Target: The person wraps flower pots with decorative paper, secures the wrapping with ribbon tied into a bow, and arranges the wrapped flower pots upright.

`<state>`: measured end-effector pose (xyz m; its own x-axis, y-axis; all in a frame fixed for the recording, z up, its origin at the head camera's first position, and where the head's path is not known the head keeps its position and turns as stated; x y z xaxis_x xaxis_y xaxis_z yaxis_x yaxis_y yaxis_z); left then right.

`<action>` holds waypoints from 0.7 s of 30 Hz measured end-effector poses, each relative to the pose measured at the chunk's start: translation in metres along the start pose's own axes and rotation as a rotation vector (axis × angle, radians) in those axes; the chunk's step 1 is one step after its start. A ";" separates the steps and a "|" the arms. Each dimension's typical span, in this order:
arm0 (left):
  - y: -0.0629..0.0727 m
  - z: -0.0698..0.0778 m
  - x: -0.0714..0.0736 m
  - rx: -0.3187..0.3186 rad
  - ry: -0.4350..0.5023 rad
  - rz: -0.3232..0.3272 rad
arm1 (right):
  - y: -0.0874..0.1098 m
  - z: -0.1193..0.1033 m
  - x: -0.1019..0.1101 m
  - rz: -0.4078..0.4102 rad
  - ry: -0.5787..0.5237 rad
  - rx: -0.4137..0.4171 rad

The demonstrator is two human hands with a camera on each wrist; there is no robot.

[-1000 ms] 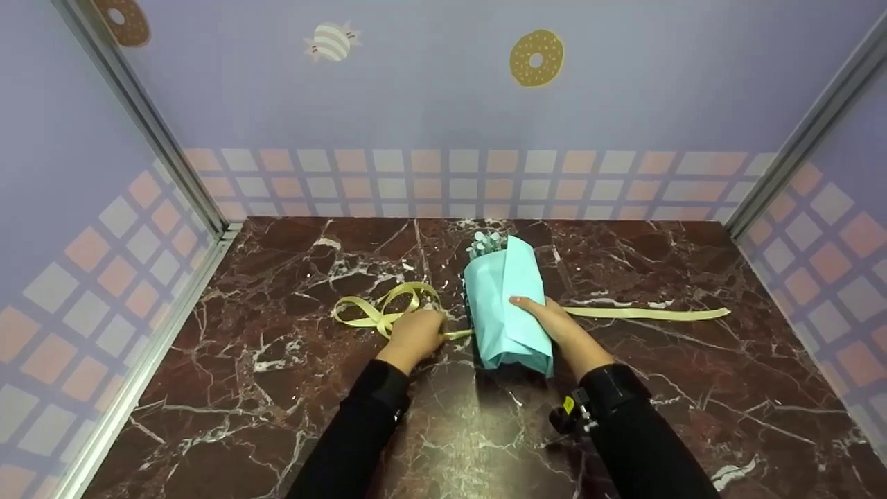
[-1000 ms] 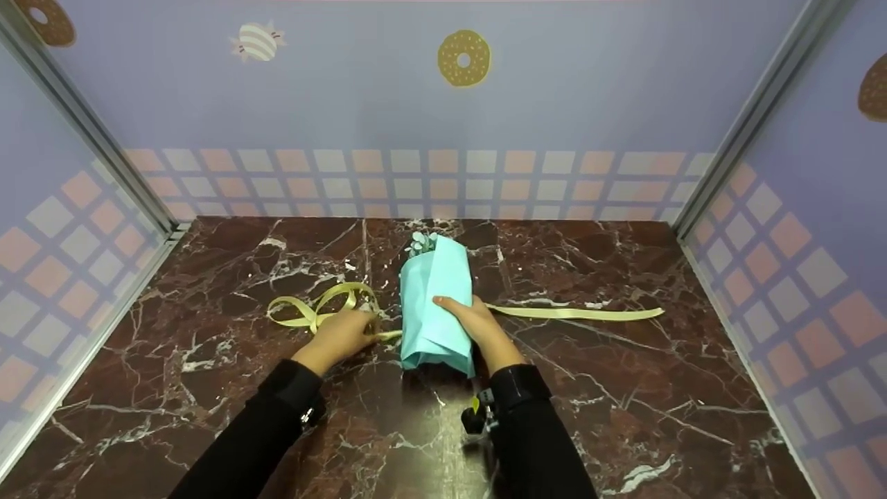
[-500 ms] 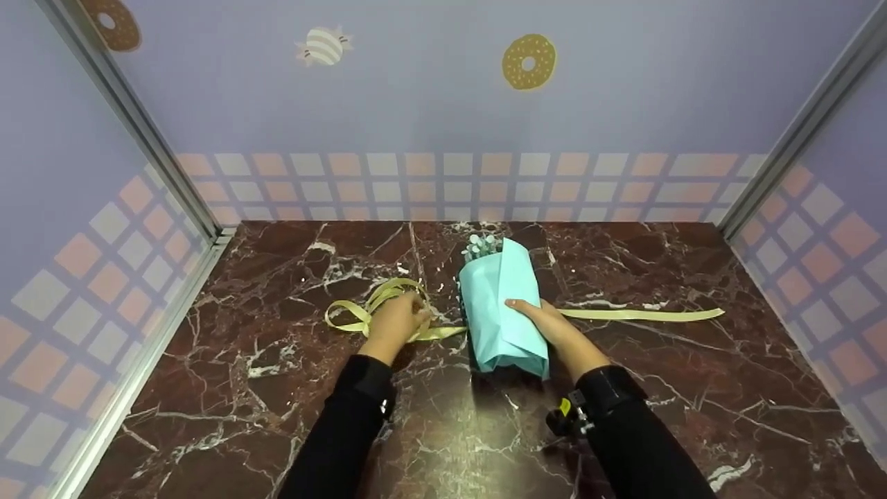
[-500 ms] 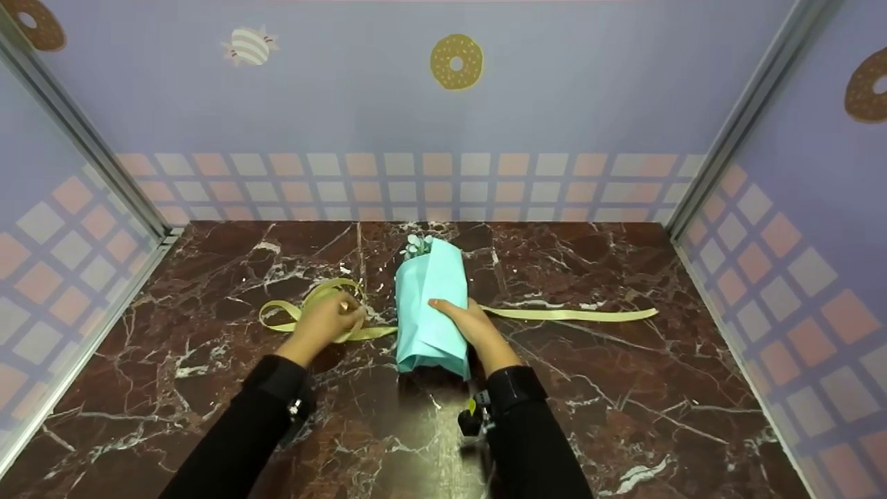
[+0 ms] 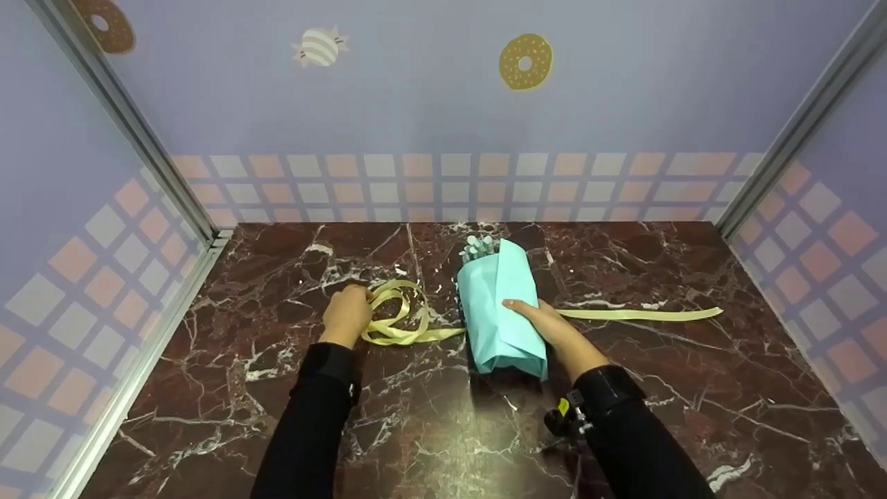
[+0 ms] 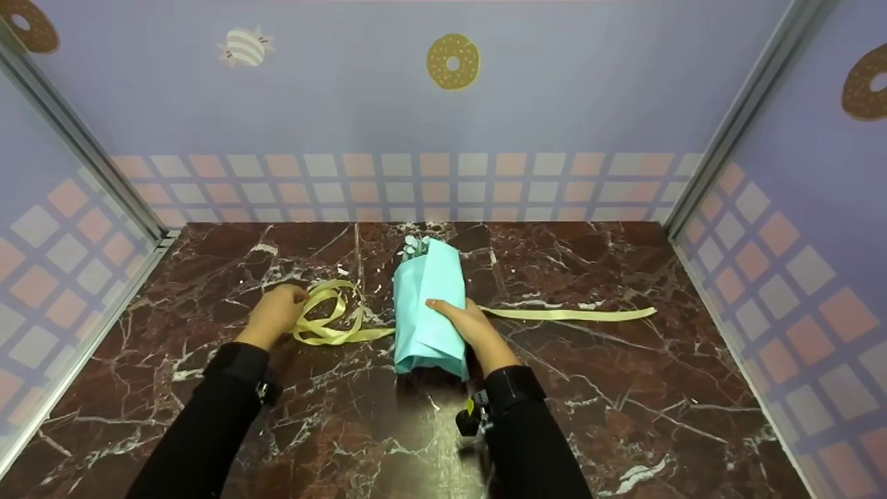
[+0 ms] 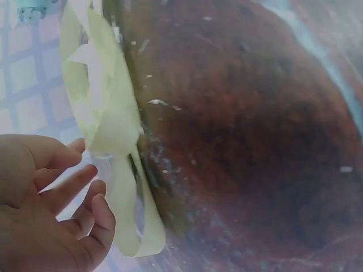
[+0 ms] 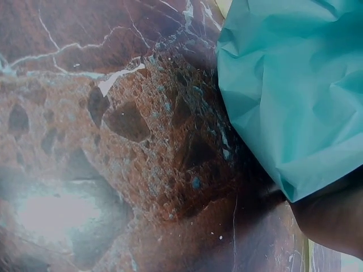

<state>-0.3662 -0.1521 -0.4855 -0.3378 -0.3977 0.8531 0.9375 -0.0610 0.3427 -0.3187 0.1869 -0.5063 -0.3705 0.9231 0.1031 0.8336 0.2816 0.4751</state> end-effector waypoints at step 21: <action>0.033 0.100 0.069 -0.443 0.383 0.173 | 0.001 -0.002 0.000 -0.013 -0.011 0.037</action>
<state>-0.3667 -0.0902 -0.3762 -0.2005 -0.7321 0.6511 0.9496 -0.3087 -0.0546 -0.3189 0.1862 -0.5045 -0.3771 0.9220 0.0877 0.8436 0.3029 0.4434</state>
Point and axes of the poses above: each hand's wrist, its own y-axis away from the middle knuckle, its own x-axis out of the back of the hand, z = x × y, the point moved 5 cm from there along -y, towards the middle knuckle, and after that the axes turned 14 degrees about -z, right-handed, at the moved point
